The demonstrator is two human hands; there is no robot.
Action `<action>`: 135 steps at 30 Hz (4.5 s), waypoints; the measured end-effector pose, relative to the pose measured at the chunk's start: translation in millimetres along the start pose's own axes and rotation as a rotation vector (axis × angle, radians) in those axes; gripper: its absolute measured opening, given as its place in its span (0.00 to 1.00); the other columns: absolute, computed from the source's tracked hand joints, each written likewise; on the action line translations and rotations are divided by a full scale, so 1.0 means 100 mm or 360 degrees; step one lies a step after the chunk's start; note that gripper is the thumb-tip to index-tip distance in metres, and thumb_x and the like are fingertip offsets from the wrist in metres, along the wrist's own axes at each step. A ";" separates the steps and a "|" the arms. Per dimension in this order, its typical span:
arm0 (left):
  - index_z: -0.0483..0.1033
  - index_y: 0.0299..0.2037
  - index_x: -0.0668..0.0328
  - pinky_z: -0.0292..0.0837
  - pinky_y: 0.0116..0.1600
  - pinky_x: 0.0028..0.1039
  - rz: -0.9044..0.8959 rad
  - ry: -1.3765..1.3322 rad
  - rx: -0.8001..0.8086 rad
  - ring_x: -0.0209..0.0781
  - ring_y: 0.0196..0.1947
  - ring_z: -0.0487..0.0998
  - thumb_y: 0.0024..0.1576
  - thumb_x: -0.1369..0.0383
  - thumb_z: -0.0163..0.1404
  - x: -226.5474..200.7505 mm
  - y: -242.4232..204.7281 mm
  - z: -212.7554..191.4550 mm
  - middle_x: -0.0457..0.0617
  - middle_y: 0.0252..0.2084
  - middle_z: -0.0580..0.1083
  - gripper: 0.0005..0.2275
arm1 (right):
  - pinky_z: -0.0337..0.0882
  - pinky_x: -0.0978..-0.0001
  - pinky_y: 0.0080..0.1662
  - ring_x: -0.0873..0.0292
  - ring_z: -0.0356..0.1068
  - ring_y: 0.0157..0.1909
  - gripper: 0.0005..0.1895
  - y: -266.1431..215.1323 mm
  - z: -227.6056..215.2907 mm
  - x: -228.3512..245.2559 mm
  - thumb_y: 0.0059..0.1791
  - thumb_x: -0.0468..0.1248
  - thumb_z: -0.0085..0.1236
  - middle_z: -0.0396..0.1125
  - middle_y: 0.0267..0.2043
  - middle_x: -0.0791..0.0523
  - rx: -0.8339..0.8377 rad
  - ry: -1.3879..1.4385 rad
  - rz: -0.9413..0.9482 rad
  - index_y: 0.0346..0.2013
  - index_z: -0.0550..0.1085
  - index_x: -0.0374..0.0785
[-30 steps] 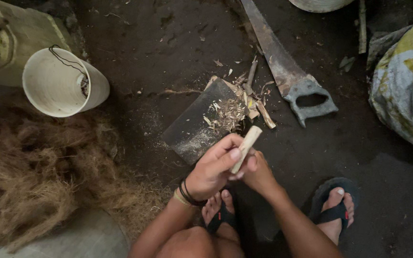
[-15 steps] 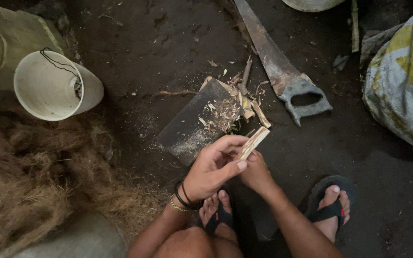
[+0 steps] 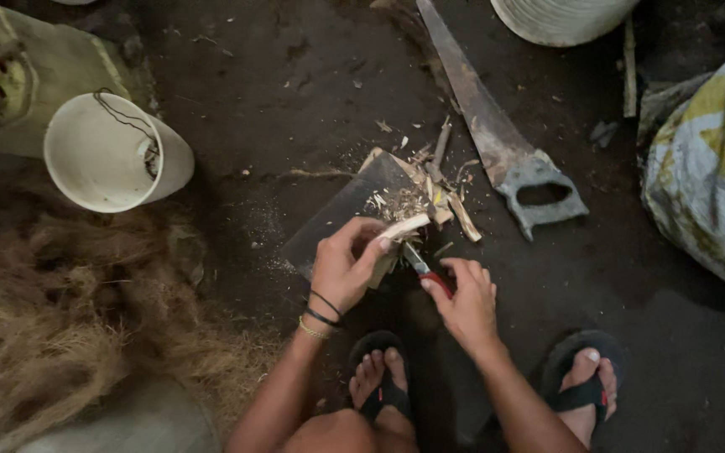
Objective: The person carves a small piece of wood using a knife and then saws it with a hand saw. The person repeats the process of carving and sawing multiple times on the same piece of wood.
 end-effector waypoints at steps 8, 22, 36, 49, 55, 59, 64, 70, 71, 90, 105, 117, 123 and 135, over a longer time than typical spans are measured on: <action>0.80 0.39 0.65 0.74 0.36 0.30 0.0011 0.0260 -0.0233 0.41 0.28 0.79 0.58 0.67 0.54 0.39 0.23 -0.08 0.55 0.30 0.78 0.08 | 0.72 0.67 0.39 0.58 0.72 0.39 0.18 0.15 -0.02 -0.36 0.46 0.39 0.66 0.70 0.40 0.52 -0.0086 0.0415 0.0078 0.48 0.76 0.36; 0.76 0.47 0.61 0.74 0.43 0.36 0.0306 0.0650 -0.0163 0.47 0.37 0.76 0.50 0.61 0.62 0.28 0.13 -0.14 0.52 0.42 0.72 0.18 | 0.62 0.50 0.61 0.43 0.61 0.61 0.24 0.66 -0.75 -0.94 0.47 0.33 0.64 0.63 0.57 0.47 -0.0475 -0.0346 -0.0103 0.59 0.74 0.39; 0.77 0.47 0.53 0.67 0.46 0.40 0.0704 0.1003 -0.0055 0.51 0.44 0.75 0.52 0.72 0.58 0.32 0.38 0.14 0.49 0.41 0.73 0.13 | 0.58 0.54 0.64 0.49 0.63 0.63 0.26 1.21 -1.20 -0.67 0.39 0.35 0.63 0.68 0.55 0.57 0.0402 -0.1179 -0.0555 0.52 0.71 0.46; 0.73 0.51 0.52 0.75 0.48 0.38 0.0557 0.0539 0.0056 0.55 0.45 0.79 0.57 0.75 0.52 -0.23 0.56 -0.09 0.52 0.46 0.72 0.13 | 0.68 0.55 0.42 0.51 0.66 0.39 0.20 0.38 -2.17 0.35 0.44 0.38 0.62 0.65 0.38 0.52 0.0453 -0.0162 0.0278 0.49 0.69 0.40; 0.70 0.54 0.46 0.73 0.50 0.44 0.0224 0.1052 0.0368 0.60 0.49 0.76 0.54 0.74 0.51 -0.63 0.72 -0.25 0.52 0.54 0.69 0.18 | 0.66 0.59 0.37 0.53 0.66 0.32 0.14 0.28 -1.91 0.08 0.45 0.37 0.63 0.63 0.32 0.52 0.0297 0.0002 -0.0138 0.41 0.70 0.38; 0.70 0.53 0.44 0.74 0.53 0.44 -0.0039 0.1208 0.0451 0.58 0.51 0.76 0.54 0.70 0.54 -0.53 0.71 -0.12 0.52 0.56 0.68 0.16 | 0.65 0.61 0.33 0.55 0.66 0.28 0.11 0.18 -1.70 -0.37 0.45 0.36 0.64 0.62 0.28 0.52 0.0206 0.0143 -0.0433 0.35 0.70 0.36; 0.71 0.55 0.50 0.71 0.56 0.46 0.0014 0.1100 0.0082 0.62 0.54 0.73 0.49 0.70 0.58 0.04 0.48 0.25 0.57 0.56 0.68 0.21 | 0.64 0.64 0.29 0.56 0.65 0.22 0.10 -0.07 -1.50 -0.87 0.46 0.35 0.64 0.61 0.23 0.52 0.0150 0.0354 -0.0658 0.29 0.71 0.35; 0.74 0.52 0.53 0.68 0.52 0.42 0.0496 0.0998 -0.0417 0.59 0.50 0.71 0.50 0.72 0.57 0.51 0.39 0.58 0.54 0.48 0.70 0.18 | 0.67 0.65 0.28 0.54 0.71 0.23 0.07 -0.22 -1.03 -0.91 0.45 0.34 0.62 0.66 0.22 0.53 0.0123 0.0659 -0.0696 0.29 0.72 0.35; 0.75 0.51 0.51 0.68 0.52 0.41 0.0550 0.0937 -0.0541 0.56 0.49 0.71 0.51 0.72 0.56 0.54 0.42 0.62 0.52 0.47 0.71 0.16 | 0.67 0.65 0.30 0.52 0.70 0.25 0.07 -0.19 -0.97 -0.92 0.46 0.34 0.62 0.66 0.24 0.52 0.0087 0.0647 -0.0740 0.31 0.72 0.35; 0.77 0.53 0.56 0.66 0.54 0.41 0.0746 0.1088 -0.0598 0.53 0.52 0.72 0.53 0.74 0.54 0.58 0.44 0.66 0.51 0.50 0.73 0.16 | 0.73 0.63 0.33 0.51 0.73 0.29 0.08 -0.18 -0.96 -1.03 0.41 0.29 0.65 0.69 0.28 0.50 0.0061 0.0744 -0.1003 0.28 0.72 0.31; 0.78 0.51 0.54 0.65 0.53 0.40 0.0666 0.1167 -0.0607 0.52 0.50 0.71 0.50 0.75 0.54 0.51 0.47 0.73 0.49 0.49 0.73 0.17 | 0.74 0.65 0.34 0.53 0.75 0.28 0.07 -0.22 -1.02 -0.98 0.40 0.25 0.63 0.70 0.27 0.50 0.0082 0.0936 -0.0834 0.26 0.71 0.31; 0.78 0.51 0.57 0.66 0.58 0.41 0.0729 0.1198 -0.0619 0.53 0.55 0.72 0.52 0.75 0.53 0.57 0.45 0.74 0.51 0.52 0.74 0.16 | 0.73 0.63 0.36 0.54 0.74 0.34 0.07 -0.30 -0.92 -0.87 0.39 0.24 0.66 0.71 0.29 0.52 -0.0022 0.0737 -0.0770 0.29 0.76 0.29; 0.77 0.51 0.59 0.67 0.58 0.41 0.0747 0.1122 -0.0631 0.54 0.54 0.73 0.52 0.74 0.54 0.59 0.48 0.75 0.52 0.52 0.75 0.16 | 0.71 0.63 0.33 0.55 0.73 0.29 0.08 -0.10 -0.90 -0.85 0.36 0.21 0.61 0.70 0.28 0.54 -0.0036 0.0801 -0.0948 0.27 0.75 0.32; 0.76 0.52 0.61 0.68 0.59 0.42 0.0776 0.1147 -0.0595 0.56 0.54 0.73 0.49 0.75 0.56 0.61 0.48 0.76 0.54 0.53 0.75 0.19 | 0.69 0.67 0.28 0.59 0.73 0.23 0.06 0.04 -1.13 -0.86 0.37 0.25 0.66 0.70 0.22 0.55 0.0158 0.0682 -0.0930 0.23 0.75 0.33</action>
Point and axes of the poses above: each hand's wrist, its own y-axis towards the middle knuckle, its own z-axis out of the palm, x = y × z, the point moved 1 cm from there along y, towards the middle knuckle
